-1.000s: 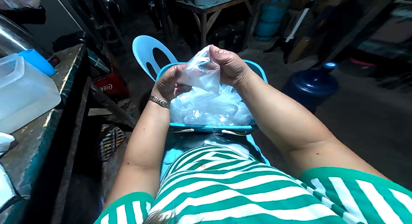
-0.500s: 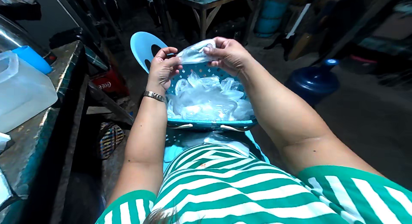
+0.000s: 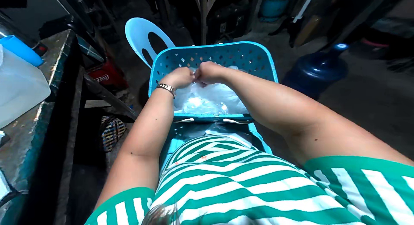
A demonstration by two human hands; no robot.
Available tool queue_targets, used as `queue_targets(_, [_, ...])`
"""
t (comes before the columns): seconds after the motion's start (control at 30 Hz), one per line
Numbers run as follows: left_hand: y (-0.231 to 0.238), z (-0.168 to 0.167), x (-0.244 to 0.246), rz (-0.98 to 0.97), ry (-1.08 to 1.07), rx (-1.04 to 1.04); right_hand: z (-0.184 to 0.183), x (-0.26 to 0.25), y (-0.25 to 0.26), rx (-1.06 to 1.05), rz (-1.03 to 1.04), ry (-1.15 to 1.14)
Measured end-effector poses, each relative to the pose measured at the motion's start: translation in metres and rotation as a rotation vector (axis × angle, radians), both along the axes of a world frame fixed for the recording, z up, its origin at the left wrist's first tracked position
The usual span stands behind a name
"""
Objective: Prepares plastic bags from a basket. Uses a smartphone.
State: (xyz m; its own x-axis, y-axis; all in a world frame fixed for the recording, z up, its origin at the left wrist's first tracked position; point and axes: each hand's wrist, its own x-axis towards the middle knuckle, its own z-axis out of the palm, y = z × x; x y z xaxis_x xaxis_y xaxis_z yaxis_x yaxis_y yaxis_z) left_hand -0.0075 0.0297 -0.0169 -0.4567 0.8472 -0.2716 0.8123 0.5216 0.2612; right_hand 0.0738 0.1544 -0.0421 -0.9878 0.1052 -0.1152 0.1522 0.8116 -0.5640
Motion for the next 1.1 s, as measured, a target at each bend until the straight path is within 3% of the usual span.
queue_targets(0.07, [0.009,-0.012,0.000,-0.045,0.057,-0.277,-0.001,-0.002,0.003,0.149,0.014,0.044])
queue_targets(0.13, [0.013,-0.015,-0.001,-0.044,0.082,-0.325,0.009,-0.001,0.005,0.145,-0.024,0.151])
queue_targets(0.27, [0.010,-0.007,-0.010,-0.014,0.092,-0.058,0.058,0.033,-0.002,0.011,-0.064,0.414])
queue_targets(0.37, [0.007,-0.003,-0.012,0.007,0.105,0.123,0.080,0.085,-0.019,-0.072,0.120,0.531])
queue_targets(0.47, [0.005,0.004,-0.012,0.073,0.049,0.288,0.053,0.138,-0.041,0.052,0.396,0.454])
queue_targets(0.57, [0.007,0.008,-0.014,0.114,0.025,0.512,0.006,0.177,-0.054,0.318,0.310,0.077])
queue_targets(0.7, [0.010,0.006,-0.016,0.097,0.087,0.754,-0.028,0.191,-0.038,0.269,0.202,-0.209])
queue_targets(0.8, [0.010,0.005,-0.015,0.076,0.103,0.838,-0.036,0.195,-0.030,0.212,0.162,-0.203])
queue_targets(1.0, [0.009,0.001,-0.015,0.007,0.106,0.812,-0.046,0.196,-0.029,0.173,0.099,0.051])
queue_targets(1.1, [0.008,0.001,-0.014,-0.008,0.102,0.794,-0.047,0.197,-0.029,0.181,0.104,0.001])
